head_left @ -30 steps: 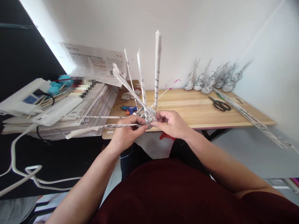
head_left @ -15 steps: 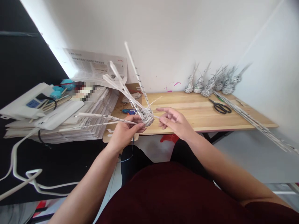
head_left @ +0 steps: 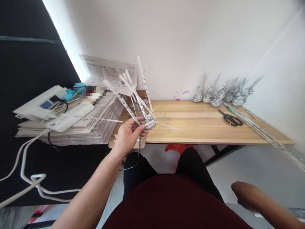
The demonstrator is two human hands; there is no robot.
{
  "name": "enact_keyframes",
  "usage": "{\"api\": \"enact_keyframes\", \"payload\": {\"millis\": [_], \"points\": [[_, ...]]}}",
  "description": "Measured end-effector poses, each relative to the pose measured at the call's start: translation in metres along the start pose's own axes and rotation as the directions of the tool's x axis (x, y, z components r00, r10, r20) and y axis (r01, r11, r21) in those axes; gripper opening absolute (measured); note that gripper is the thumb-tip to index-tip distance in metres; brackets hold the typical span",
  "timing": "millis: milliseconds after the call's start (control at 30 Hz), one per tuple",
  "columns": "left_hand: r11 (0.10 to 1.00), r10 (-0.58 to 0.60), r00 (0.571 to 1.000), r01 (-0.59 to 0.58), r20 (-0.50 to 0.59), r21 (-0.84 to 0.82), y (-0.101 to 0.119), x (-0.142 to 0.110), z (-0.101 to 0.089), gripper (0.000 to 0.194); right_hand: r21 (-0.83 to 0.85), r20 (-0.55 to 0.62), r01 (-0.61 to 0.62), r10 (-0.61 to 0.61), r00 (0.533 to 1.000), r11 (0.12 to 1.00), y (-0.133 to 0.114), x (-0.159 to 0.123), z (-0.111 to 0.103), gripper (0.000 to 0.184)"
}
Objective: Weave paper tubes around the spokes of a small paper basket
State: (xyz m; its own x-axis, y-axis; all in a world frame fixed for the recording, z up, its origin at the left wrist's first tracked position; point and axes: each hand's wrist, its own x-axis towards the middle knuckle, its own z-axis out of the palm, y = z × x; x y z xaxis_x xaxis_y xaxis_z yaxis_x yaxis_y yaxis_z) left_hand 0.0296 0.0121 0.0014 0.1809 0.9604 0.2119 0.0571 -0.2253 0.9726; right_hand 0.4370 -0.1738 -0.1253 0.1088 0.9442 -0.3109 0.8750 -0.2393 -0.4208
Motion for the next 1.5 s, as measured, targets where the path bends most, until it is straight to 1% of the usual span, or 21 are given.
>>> {"api": "enact_keyframes", "payload": {"millis": [33,67,100,133,167,200,267,333,400,467,567,633,700,767,833,900,933,1067,1200,1367,1500], "points": [[1.0,0.014,1.0,-0.014,0.008,0.028,-0.001,0.0,0.004,0.039,-0.044,0.094,-0.003,0.008,0.996,0.999,-0.013,-0.004,-0.003,0.037],[0.998,0.025,1.0,-0.026,0.016,0.049,-0.001,0.0,0.01,0.038,0.0,0.185,0.056,-0.055,0.981,0.998,-0.032,-0.007,-0.009,0.03],[0.997,0.034,0.999,-0.035,0.028,0.063,-0.002,-0.001,0.016,0.037,0.14,0.248,0.166,-0.197,0.949,0.976,-0.057,-0.008,-0.016,0.023],[0.997,0.037,0.998,-0.04,0.042,0.072,-0.003,-0.003,0.022,0.037,0.295,0.242,0.243,-0.318,0.917,0.924,-0.084,-0.007,-0.024,0.023],[0.996,0.038,0.998,-0.043,0.059,0.081,-0.003,-0.005,0.028,0.036,0.408,0.17,0.279,-0.373,0.912,0.869,-0.112,-0.004,-0.032,0.028],[0.995,0.039,0.996,-0.046,0.077,0.092,-0.004,-0.007,0.034,0.035,0.48,0.046,0.331,-0.4,0.915,0.813,-0.138,0.0,-0.038,0.03],[0.991,0.045,0.993,-0.058,0.11,0.12,-0.004,-0.013,0.042,0.034,0.517,-0.23,0.477,-0.421,0.877,0.711,-0.18,0.012,-0.045,0.035],[0.988,0.047,0.989,-0.067,0.139,0.139,-0.002,-0.019,0.045,0.033,0.57,-0.319,0.539,-0.438,0.841,0.62,-0.206,0.027,-0.045,0.043],[0.989,0.037,0.985,-0.061,0.169,0.138,0.001,-0.023,0.045,0.033,0.601,-0.322,0.558,-0.465,0.824,0.573,-0.218,0.042,-0.042,0.051],[0.991,0.024,0.98,-0.05,0.197,0.124,0.004,-0.025,0.045,0.034,0.622,-0.283,0.531,-0.467,0.838,0.576,-0.222,0.057,-0.039,0.052],[0.995,0.009,0.976,-0.031,0.216,0.099,0.007,-0.027,0.046,0.035,0.679,-0.188,0.446,-0.449,0.873,0.583,-0.222,0.074,-0.036,0.036],[0.996,0.001,0.975,-0.02,0.221,0.082,0.008,-0.028,0.048,0.039,0.725,-0.156,0.411,-0.45,0.879,0.553,-0.22,0.08,-0.037,0.029],[0.996,0.028,0.977,-0.045,0.21,0.074,0.008,-0.03,0.049,0.043,0.749,-0.146,0.397,-0.452,0.88,0.531,-0.217,0.083,-0.039,0.03],[0.989,0.105,0.984,-0.118,0.142,0.091,0.009,-0.031,0.046,0.043,0.748,-0.135,0.389,-0.451,0.882,0.537,-0.211,0.083,-0.042,0.032],[0.972,0.197,0.98,-0.198,0.015,0.126,0.009,-0.031,0.04,0.04,0.747,-0.132,0.389,-0.453,0.882,0.54,-0.206,0.082,-0.047,0.032],[0.963,0.24,0.966,-0.225,-0.093,0.145,0.007,-0.028,0.03,0.037,0.763,-0.123,0.38,-0.459,0.88,0.523,-0.201,0.081,-0.05,0.032],[0.966,0.233,0.967,-0.217,-0.105,0.143,0.006,-0.025,0.025,0.038,0.776,-0.115,0.371,-0.463,0.879,0.511,-0.199,0.08,-0.051,0.032],[0.978,0.174,0.985,-0.175,0.017,0.112,0.002,-0.015,0.01,0.048,0.817,-0.061,0.322,-0.483,0.873,0.479,-0.196,0.078,-0.051,0.033],[0.98,0.161,0.974,-0.176,0.157,0.089,0.004,-0.013,0.011,0.056,0.822,-0.028,0.312,-0.513,0.858,0.477,-0.198,0.077,-0.049,0.032],[0.982,0.101,0.941,-0.146,0.324,0.118,0.004,-0.016,0.022,0.045,0.811,-0.003,0.311,-0.527,0.85,0.497,-0.203,0.073,-0.051,0.034],[0.986,0.036,0.94,-0.088,0.338,0.141,-0.002,-0.016,0.025,0.038,0.818,0.01,0.293,-0.521,0.853,0.495,-0.206,0.072,-0.05,0.037]]}}
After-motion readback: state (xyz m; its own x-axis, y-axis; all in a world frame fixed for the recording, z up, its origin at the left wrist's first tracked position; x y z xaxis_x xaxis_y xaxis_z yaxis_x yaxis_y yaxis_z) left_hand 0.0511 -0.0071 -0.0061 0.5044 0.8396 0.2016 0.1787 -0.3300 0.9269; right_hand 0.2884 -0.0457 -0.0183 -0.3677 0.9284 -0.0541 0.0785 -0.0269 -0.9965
